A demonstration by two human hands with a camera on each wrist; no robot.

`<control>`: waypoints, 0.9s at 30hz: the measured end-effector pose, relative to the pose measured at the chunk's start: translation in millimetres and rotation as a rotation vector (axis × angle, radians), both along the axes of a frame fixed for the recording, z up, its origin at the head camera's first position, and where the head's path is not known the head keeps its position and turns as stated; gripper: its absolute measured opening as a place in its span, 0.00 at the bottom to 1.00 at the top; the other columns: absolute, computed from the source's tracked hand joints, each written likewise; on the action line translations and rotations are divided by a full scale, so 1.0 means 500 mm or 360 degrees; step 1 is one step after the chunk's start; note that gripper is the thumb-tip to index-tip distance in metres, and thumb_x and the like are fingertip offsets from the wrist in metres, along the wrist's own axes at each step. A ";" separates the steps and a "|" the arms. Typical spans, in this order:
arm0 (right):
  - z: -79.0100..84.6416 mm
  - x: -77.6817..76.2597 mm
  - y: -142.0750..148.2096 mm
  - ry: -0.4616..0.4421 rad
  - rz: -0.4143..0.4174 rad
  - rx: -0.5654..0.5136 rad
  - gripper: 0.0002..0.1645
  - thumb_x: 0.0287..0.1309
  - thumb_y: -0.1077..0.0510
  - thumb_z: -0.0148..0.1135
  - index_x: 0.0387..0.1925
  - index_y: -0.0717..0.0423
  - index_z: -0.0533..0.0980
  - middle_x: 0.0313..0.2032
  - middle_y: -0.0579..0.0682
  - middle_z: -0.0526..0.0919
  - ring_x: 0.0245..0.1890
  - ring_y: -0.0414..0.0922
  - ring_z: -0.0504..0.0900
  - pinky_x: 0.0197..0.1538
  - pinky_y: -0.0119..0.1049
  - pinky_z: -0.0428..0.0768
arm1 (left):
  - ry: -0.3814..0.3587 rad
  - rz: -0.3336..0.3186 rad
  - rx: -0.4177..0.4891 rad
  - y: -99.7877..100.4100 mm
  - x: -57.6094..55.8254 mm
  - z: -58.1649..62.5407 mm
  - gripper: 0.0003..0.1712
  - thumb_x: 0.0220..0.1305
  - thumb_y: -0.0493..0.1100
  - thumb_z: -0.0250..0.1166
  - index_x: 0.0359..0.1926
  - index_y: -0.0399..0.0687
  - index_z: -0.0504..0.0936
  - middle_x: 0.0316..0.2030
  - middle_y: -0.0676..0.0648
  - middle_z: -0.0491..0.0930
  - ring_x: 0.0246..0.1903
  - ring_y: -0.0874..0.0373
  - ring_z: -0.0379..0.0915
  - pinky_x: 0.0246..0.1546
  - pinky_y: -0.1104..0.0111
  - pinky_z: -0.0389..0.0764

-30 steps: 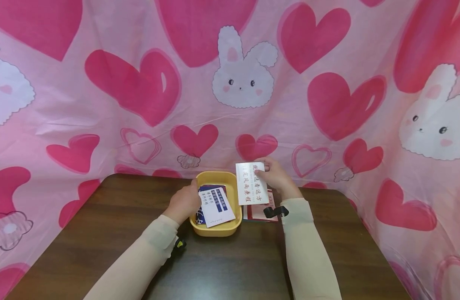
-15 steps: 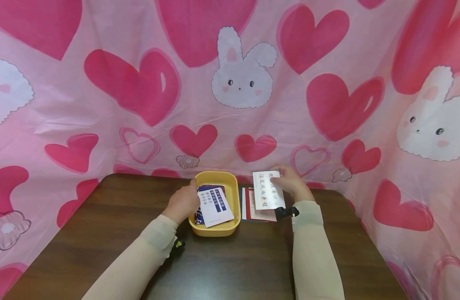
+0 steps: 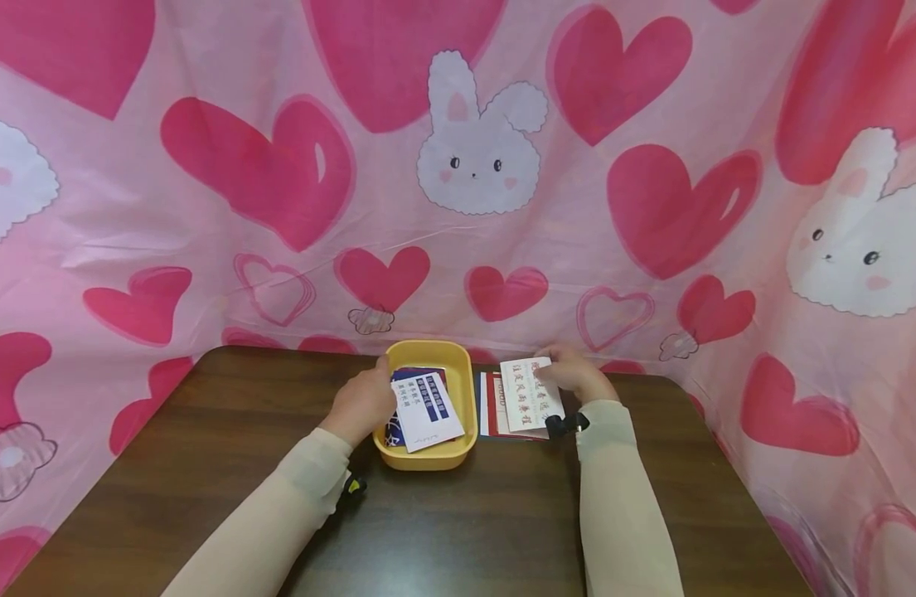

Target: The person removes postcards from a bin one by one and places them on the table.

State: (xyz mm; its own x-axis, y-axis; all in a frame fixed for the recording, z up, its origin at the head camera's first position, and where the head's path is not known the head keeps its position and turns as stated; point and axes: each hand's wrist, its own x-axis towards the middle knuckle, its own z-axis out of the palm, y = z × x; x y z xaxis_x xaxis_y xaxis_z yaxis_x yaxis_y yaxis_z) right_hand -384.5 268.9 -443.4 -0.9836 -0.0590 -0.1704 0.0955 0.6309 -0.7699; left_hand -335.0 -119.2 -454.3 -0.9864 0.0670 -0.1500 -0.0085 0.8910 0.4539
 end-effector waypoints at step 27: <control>-0.052 -0.021 -0.023 -0.0010 -0.0015 0.0435 0.22 0.66 0.62 0.75 0.58 0.66 0.84 0.50 0.61 0.89 0.49 0.56 0.85 0.63 0.53 0.87 | -0.0030 -0.0002 0.0022 -0.001 0.001 0.004 0.50 0.81 0.46 0.65 0.92 0.40 0.51 0.72 0.30 0.80 0.67 0.33 0.83 0.70 0.36 0.85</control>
State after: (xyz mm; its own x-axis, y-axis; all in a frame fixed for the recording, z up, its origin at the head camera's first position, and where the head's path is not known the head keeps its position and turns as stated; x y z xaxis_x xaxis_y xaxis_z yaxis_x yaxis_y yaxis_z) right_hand -394.9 257.5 -469.4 -0.9828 -0.0008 -0.1849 0.1067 0.8144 -0.5704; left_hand -334.4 -119.8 -452.1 -0.9834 0.0702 -0.1674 -0.0162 0.8847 0.4659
